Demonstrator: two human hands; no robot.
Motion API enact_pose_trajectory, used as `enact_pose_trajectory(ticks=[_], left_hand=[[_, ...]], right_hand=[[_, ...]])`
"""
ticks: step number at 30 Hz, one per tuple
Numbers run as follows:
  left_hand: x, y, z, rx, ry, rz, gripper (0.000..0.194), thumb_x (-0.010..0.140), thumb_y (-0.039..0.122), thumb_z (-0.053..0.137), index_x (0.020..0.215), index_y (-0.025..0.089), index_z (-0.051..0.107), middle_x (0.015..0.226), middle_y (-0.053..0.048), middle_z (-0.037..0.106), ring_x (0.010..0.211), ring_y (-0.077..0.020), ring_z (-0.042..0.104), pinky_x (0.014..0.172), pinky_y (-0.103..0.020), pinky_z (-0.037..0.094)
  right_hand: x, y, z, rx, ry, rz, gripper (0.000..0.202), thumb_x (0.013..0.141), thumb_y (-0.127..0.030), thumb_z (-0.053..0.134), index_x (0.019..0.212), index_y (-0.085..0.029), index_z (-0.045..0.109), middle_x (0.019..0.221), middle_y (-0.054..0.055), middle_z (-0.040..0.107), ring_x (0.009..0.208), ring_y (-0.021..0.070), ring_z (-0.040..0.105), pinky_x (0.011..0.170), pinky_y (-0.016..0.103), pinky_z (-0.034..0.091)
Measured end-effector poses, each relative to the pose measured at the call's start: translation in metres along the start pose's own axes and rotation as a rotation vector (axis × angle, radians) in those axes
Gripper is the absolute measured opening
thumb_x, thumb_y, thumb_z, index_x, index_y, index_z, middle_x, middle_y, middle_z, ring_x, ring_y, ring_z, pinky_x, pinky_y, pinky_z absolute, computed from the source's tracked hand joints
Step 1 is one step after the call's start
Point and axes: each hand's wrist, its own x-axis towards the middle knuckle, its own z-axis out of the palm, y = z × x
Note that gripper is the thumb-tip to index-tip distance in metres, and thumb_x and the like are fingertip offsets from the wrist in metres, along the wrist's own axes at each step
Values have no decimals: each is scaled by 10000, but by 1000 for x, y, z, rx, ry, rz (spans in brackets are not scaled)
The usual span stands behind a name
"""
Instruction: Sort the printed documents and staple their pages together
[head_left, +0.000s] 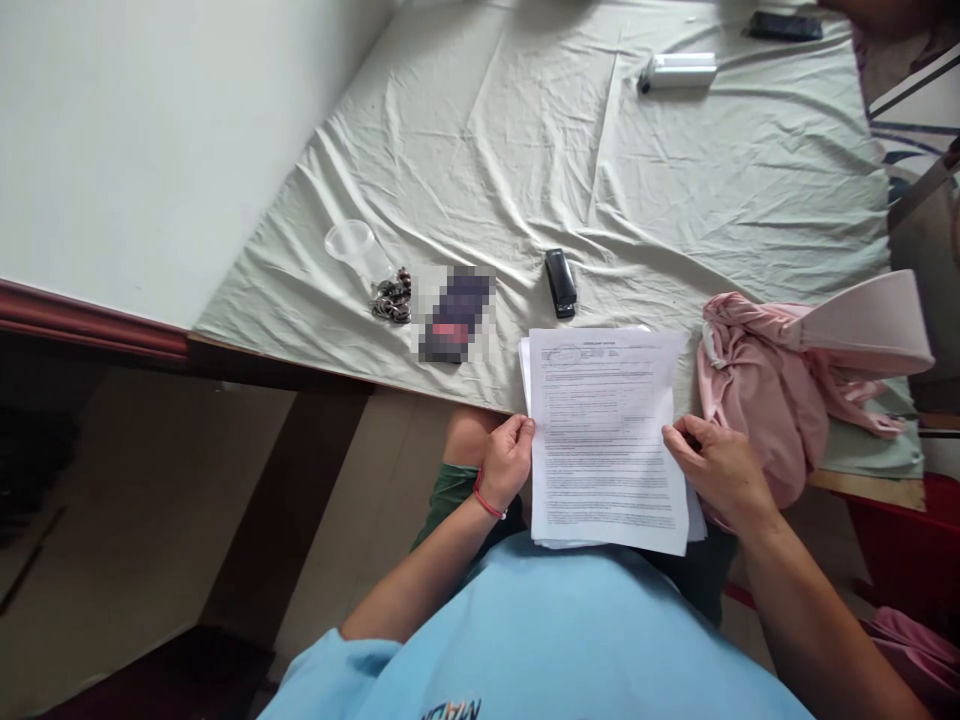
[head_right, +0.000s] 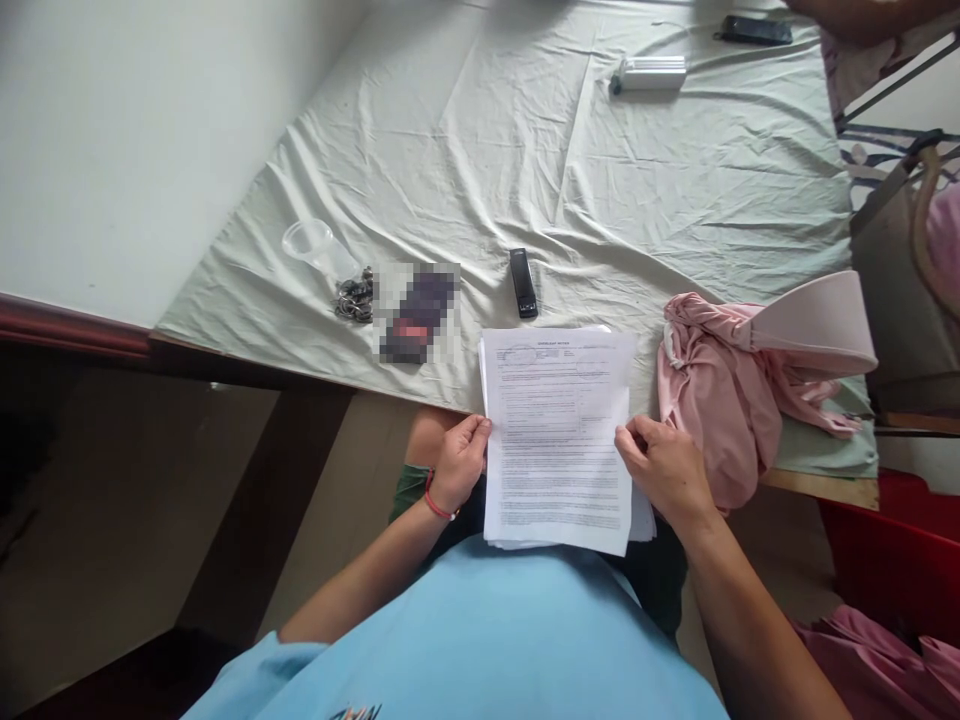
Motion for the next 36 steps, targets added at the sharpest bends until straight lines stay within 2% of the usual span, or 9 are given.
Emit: enact_pose_trajectory(ticks=[5, 10, 15, 23, 25, 28, 30, 33, 36], left_hand=[[0, 3, -1, 130, 21, 56, 414, 1001, 500, 483, 733, 190, 542, 676, 0, 560, 651, -140, 498, 630, -269, 375], [0, 5, -2, 140, 16, 51, 422, 1002, 512, 473, 753, 185, 565, 696, -10, 593, 664, -146, 524, 637, -272, 381], [0, 5, -1, 125, 14, 48, 437, 993, 533, 481, 728, 192, 544, 665, 3, 557, 642, -139, 488, 626, -270, 375], [-1, 4, 0, 73, 2, 40, 473, 995, 598, 488, 759, 196, 568, 710, -10, 599, 679, -156, 532, 657, -276, 401], [-2, 4, -1, 98, 1, 48, 484, 998, 610, 483, 775, 193, 591, 716, -14, 613, 672, -158, 529, 648, -277, 396], [-3, 3, 0, 139, 15, 80, 460, 1014, 564, 470, 792, 186, 610, 719, -21, 630, 663, -158, 529, 648, -281, 396], [-3, 2, 1, 150, 20, 78, 453, 1022, 539, 458, 777, 186, 601, 710, -26, 635, 655, -161, 540, 639, -284, 395], [-4, 1, 3, 125, 14, 63, 469, 1028, 552, 444, 774, 187, 595, 708, -35, 645, 666, -174, 570, 634, -287, 411], [-5, 1, 3, 102, 20, 80, 483, 1022, 582, 452, 787, 188, 599, 723, -45, 654, 688, -186, 590, 653, -291, 436]], right_hand=[[3, -2, 2, -17, -20, -48, 376, 885, -488, 504, 604, -237, 510, 591, 14, 599, 590, 167, 541, 599, 309, 340], [9, 5, 2, -3, -42, -87, 379, 905, -484, 521, 621, -233, 511, 599, 2, 582, 582, 151, 509, 602, 304, 337], [15, 6, -3, -20, -57, -125, 360, 907, -450, 538, 623, -230, 518, 586, -6, 557, 539, 131, 453, 576, 297, 320], [23, 12, -1, -103, -112, -207, 344, 926, -461, 524, 669, -247, 605, 693, 17, 671, 605, 164, 549, 600, 307, 347], [25, 12, 0, -109, -81, -184, 297, 917, -466, 549, 733, -257, 651, 741, 25, 699, 636, 179, 578, 605, 309, 348], [27, 3, 2, -147, 113, -119, 204, 893, -436, 596, 859, -250, 673, 854, 53, 726, 685, 195, 593, 608, 311, 330], [27, -10, 3, -190, 210, -112, 169, 891, -393, 604, 821, -240, 619, 826, 58, 703, 665, 190, 565, 612, 317, 312], [27, -34, 6, -163, 151, -198, 220, 906, -362, 614, 741, -242, 531, 699, 28, 646, 614, 177, 541, 618, 318, 334], [27, -56, 10, -72, 91, -349, 174, 942, -352, 608, 812, -239, 582, 745, 23, 683, 622, 168, 582, 627, 303, 392]])
